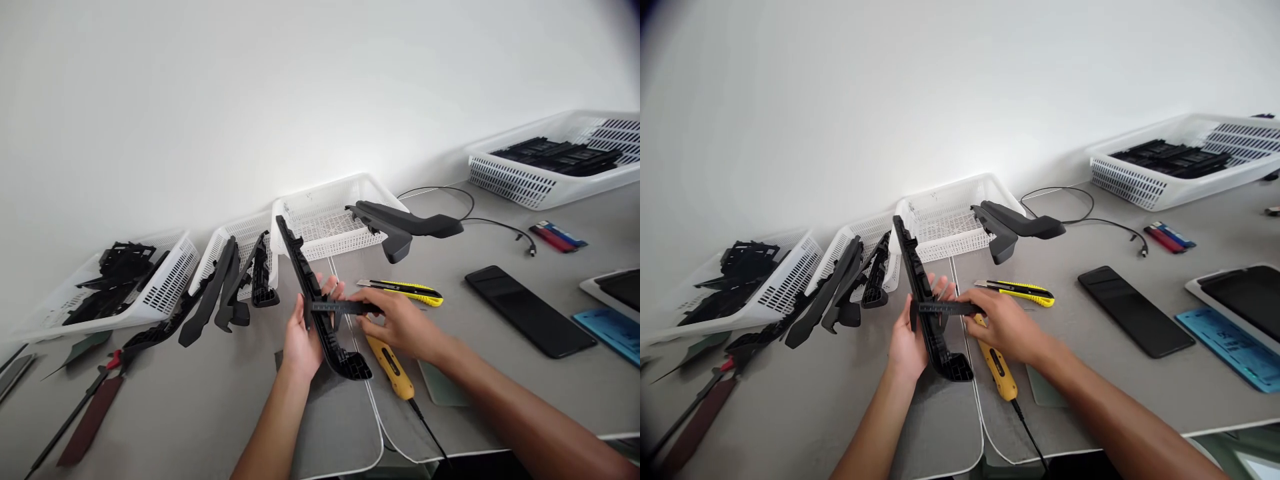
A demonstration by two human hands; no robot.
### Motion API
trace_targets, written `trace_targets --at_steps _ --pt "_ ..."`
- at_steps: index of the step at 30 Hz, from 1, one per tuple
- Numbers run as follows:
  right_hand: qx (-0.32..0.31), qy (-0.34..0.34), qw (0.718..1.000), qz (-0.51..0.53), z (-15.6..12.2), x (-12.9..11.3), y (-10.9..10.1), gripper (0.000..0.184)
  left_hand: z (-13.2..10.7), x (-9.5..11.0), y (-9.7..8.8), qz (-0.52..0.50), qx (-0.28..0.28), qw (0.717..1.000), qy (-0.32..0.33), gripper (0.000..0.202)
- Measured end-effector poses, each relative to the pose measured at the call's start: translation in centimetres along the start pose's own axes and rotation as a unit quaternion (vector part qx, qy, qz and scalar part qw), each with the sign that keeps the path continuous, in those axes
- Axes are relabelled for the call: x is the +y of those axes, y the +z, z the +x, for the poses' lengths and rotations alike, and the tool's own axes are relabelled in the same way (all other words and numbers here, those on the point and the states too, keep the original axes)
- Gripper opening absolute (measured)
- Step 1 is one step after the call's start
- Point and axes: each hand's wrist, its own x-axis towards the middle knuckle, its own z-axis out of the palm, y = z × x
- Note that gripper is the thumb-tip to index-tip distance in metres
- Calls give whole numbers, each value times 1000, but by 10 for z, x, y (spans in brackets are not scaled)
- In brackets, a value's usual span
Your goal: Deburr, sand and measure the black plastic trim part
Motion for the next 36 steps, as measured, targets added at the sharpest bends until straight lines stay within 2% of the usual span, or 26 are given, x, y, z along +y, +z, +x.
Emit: trace_targets --at_steps 4,8,10,14,16,21,25,30,36 --pt "94 27 995 -16 2 8 0 24 -2 -12 -1 3 -4 999 -36 45" --pt "127 19 991 -32 2 12 -2 21 0 -17 -2 6 -1 1000 -29 41" --pt "142 -9 989 -47 1 11 -4 22 0 -15 -3 8 -12 1000 -20 42" --pt "114 -127 982 -81 -1 7 -3 26 -1 -5 -2 14 -44 999 -18 58" --pt "91 -156 979 -96 -2 5 0 26 -3 -2 -2 16 -54 998 -8 68" --pt "76 -162 977 -115 -2 2 6 27 -6 -2 0 31 -45 998 7 77" --pt "77 -181 974 -116 -1 2 5 29 -8 -3 0 34 -45 998 -18 80" --pt "78 -186 973 -115 0 3 3 29 -9 -2 -1 32 -45 998 -31 81" --pt "70 -190 972 -122 -1 5 3 26 -8 -1 -2 35 -49 998 -13 79"
